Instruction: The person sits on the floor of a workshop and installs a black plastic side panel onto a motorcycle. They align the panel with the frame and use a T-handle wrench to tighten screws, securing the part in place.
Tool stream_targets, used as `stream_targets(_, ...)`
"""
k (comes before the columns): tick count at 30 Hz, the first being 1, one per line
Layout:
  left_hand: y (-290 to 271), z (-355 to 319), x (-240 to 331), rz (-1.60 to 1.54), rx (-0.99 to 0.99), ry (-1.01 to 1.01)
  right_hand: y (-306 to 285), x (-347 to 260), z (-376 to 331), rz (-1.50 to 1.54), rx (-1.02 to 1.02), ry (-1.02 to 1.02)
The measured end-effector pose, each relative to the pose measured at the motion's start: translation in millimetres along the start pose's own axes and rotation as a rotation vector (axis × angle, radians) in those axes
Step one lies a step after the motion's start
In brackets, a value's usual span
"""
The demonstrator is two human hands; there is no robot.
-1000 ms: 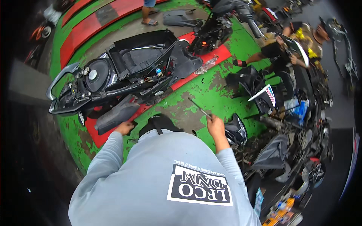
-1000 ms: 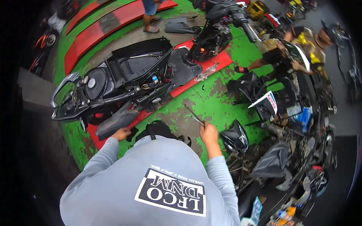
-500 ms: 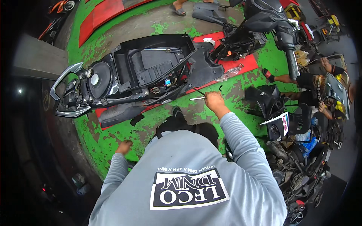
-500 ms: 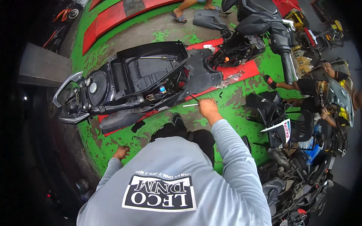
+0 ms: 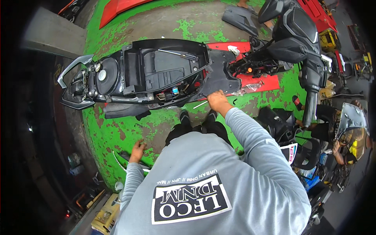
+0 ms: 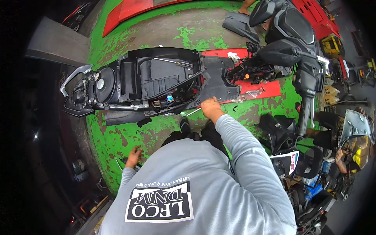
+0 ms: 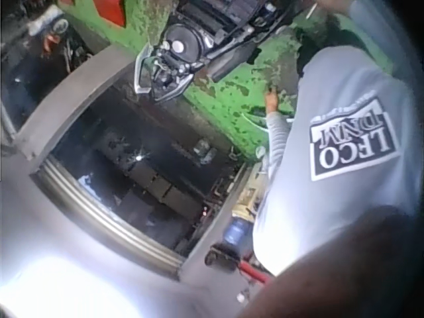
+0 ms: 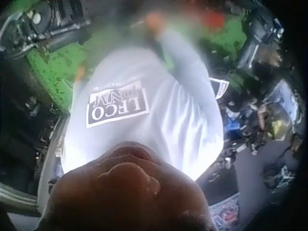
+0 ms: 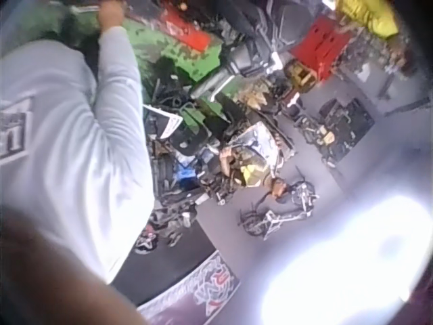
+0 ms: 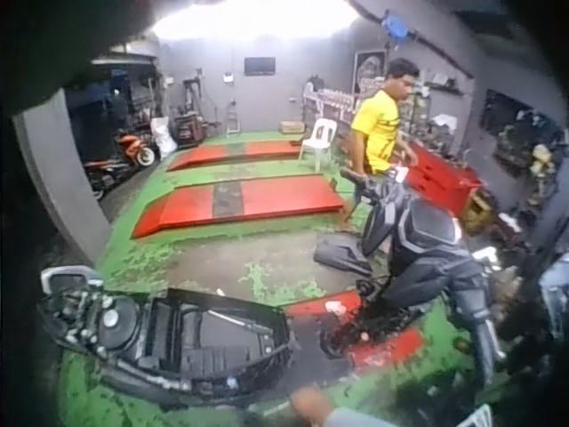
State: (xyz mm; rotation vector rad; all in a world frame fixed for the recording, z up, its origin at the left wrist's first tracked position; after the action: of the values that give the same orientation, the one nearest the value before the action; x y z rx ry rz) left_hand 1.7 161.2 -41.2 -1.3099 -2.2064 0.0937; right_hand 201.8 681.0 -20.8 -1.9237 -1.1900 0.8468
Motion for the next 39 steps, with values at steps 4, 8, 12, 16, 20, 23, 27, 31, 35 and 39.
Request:
stream_targets(4, 31.1, -35.9, -78.8, -0.041, 0.071, -0.087, -18.8, 10.9, 16.6, -0.055, -0.034, -0.1)
stream_targets(8, 64.1, -55.2, -155.1, -0.276, 0.006, -0.171, -41.8, 10.5, 29.7, -0.091, -0.081, -0.219)
stream_targets(12, 108.4, -66.7, -170.3, -0.501, 0.063, -0.148, -53.4, 4.3, 40.5, -0.185, -0.121, -0.317)
stream_targets(16, 124.3, -66.6, -173.2, -0.255, 0.189, -0.08, -48.9, -3.7, 53.6, -0.24, -0.098, -0.397)
stream_targets(20, 132.7, -72.6, -170.1, -0.465, 0.149, -0.132, -53.7, -11.7, 49.2, -0.321, -0.028, -0.499)
stream_targets(23, 142.0, -61.0, -127.8, -0.573, 0.164, -0.072, -58.3, -20.2, 44.8, -0.347, 0.028, -0.505)
stream_targets(27, 126.5, -85.2, -92.0, -0.372, 0.176, -0.1, -33.8, -16.6, 43.2, 0.079, 0.057, -0.379)
stream_targets(31, 116.7, -67.2, -62.0, -0.427, 0.202, -0.126, 29.8, 6.2, 47.0, 0.586, -0.238, -0.032)
stream_targets(35, 113.1, -27.7, -8.3, -0.466, 0.199, 0.077, 62.2, -7.1, 19.2, 1.384, -0.391, 0.334)
stream_targets(39, 138.9, 20.6, 117.5, -0.278, 0.058, 0.315, 83.3, -20.1, 23.4, 1.749, -0.436, 0.375)
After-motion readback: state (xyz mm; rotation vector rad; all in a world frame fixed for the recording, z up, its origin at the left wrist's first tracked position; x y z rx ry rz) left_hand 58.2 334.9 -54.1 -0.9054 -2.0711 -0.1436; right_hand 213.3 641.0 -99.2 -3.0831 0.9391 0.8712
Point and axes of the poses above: each hand's wrist, its own z-axis towards the middle knuckle, its own y-axis out of the palm, x = y × z, the point moved 6 cm from there along z, towards the middle knuckle, and after that the axes turned 6 degrees about -y, right-handed, at the moved point
